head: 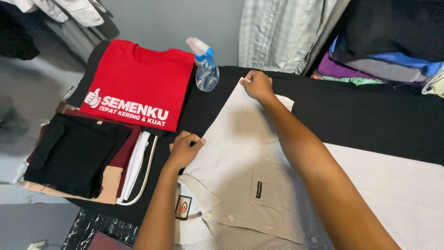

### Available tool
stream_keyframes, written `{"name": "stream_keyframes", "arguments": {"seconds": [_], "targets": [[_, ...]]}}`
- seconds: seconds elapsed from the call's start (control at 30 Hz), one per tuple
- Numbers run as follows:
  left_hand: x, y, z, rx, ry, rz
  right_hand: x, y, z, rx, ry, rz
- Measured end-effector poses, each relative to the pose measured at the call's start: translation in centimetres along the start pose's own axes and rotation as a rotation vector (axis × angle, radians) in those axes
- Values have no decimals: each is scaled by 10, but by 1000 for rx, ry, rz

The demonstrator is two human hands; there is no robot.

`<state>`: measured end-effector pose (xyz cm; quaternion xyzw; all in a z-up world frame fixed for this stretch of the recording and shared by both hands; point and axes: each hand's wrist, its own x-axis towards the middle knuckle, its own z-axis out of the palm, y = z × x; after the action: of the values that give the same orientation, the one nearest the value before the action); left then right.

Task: The person buttons a striped shirt laid out on a table, then uses an iron to press the shirt's body and collar. The person moves the shirt to adjust its position and continues ironing different sections.

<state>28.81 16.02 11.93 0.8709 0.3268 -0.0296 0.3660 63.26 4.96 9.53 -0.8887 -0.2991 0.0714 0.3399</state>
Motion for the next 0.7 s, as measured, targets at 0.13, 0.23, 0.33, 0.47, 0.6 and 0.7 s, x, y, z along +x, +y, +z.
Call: {"name": "stream_keyframes", "arguments": {"seconds": [0.13, 0.23, 0.33, 0.47, 0.6, 0.7], "targets": [[0, -1, 5, 1, 29, 0, -17, -4, 7, -146, 144, -141], [0, 2, 2, 1, 46, 20, -27, -7, 1, -200, 252, -291], [0, -2, 7, 33, 35, 16, -58, -20, -26, -194, 207, -428], [5, -5, 10, 55, 84, 42, -107, -17, -52, -322, 61, -564], [4, 3, 7, 67, 84, 8, -131, 0, -62, -523, -164, -328], [5, 3, 10, 75, 78, -26, -134, 0, -69, -521, -263, -207]]}}
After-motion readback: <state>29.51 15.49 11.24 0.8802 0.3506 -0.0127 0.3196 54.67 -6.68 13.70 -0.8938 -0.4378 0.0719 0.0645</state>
